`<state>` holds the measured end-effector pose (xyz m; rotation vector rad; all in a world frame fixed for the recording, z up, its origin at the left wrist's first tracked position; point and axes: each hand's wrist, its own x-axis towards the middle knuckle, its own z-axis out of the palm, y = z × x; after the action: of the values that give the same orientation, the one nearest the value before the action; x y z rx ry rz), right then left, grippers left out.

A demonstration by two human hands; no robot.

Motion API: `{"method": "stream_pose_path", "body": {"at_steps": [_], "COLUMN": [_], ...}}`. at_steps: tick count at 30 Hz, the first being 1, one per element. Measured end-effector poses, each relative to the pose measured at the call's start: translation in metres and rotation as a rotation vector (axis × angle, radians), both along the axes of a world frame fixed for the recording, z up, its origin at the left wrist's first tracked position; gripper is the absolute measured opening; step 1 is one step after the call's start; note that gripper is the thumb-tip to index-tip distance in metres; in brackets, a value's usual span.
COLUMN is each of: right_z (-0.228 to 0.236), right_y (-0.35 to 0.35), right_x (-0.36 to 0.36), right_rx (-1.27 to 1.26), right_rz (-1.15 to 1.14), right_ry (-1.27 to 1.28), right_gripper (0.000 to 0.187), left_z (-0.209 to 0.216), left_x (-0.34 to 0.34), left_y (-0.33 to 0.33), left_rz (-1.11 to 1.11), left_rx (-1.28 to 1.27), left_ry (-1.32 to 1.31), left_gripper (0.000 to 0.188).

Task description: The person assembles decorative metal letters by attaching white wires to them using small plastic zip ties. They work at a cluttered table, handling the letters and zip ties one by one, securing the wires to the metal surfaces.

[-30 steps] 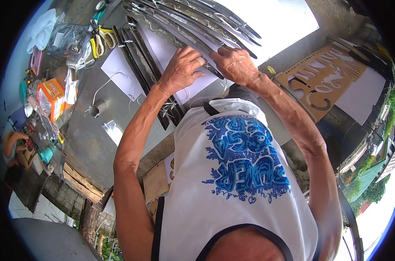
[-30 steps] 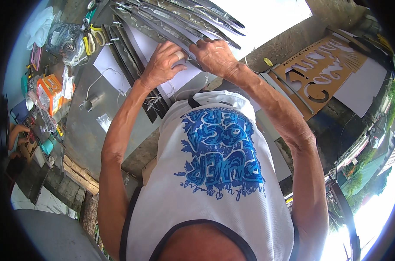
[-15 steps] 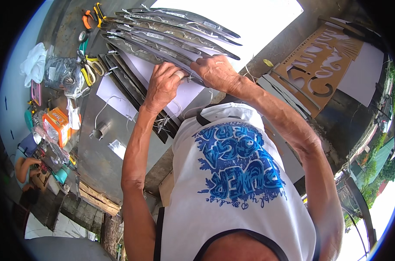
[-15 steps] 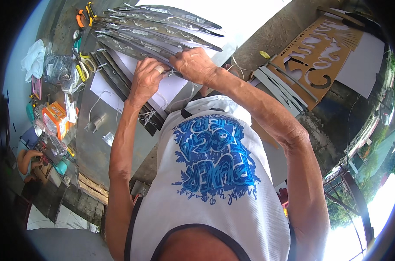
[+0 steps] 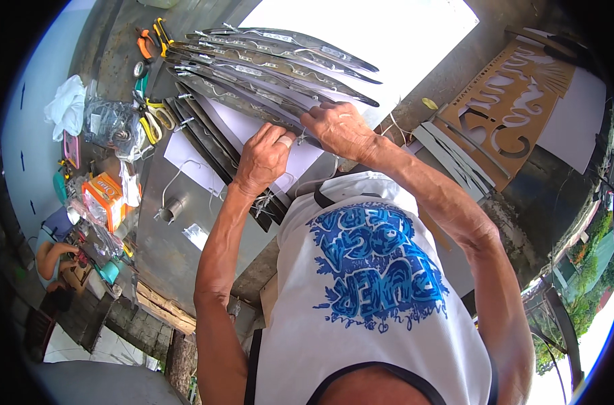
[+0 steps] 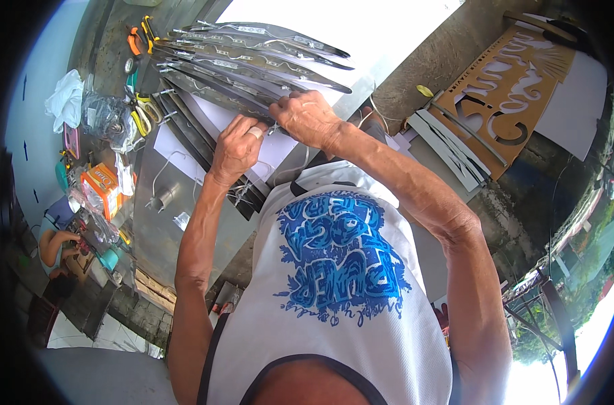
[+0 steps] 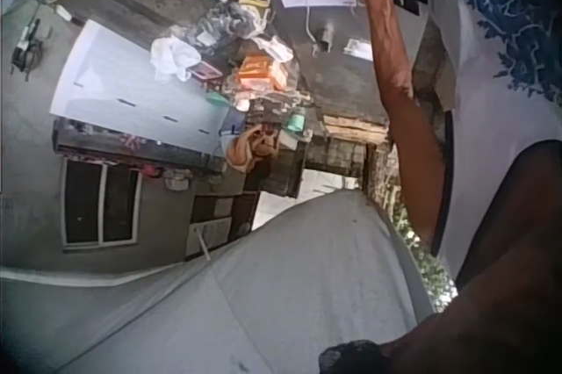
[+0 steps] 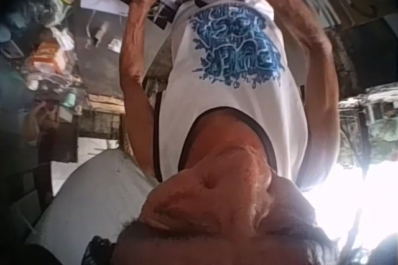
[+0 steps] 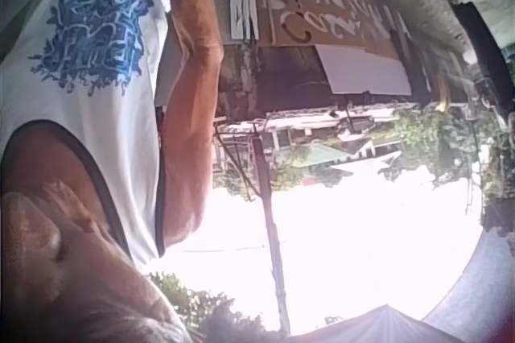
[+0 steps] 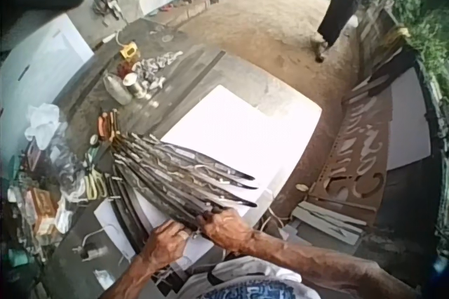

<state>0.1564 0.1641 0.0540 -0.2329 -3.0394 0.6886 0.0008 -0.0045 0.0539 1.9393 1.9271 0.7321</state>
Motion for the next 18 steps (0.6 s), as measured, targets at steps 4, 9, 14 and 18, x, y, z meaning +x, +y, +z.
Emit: {"method": "stream_pose_path", "body": {"at_steps": [4,9,14,18], "right_z": [-0.001,0.000,0.000,0.002], "right_y": [-0.001,-0.001,0.000,0.002], "right_x": [0.000,0.001,0.001,0.001], "right_rx": [0.002,-0.025,-0.044,-0.073], "right_rz": [0.015,0.014,0.010,0.034], "right_ry": [-0.004,-0.012,-0.024,-0.079], "right_gripper": [0.015,0.016,0.018,0.019], "left_z": [0.002,0.005,0.016,0.019], "left_x": [0.001,-0.002,-0.001,-0.002], "left_y": [0.003,0.004,0.012,0.011], "left_rz": [0.124,0.145,0.101,0.086], "left_rx": [-0.146,-0.282,-0.234,-0.324], "left_ry": [-0.286,-0.314,-0.262,-0.317], "left_gripper": [0.012,0.014,0.022,0.028]}}
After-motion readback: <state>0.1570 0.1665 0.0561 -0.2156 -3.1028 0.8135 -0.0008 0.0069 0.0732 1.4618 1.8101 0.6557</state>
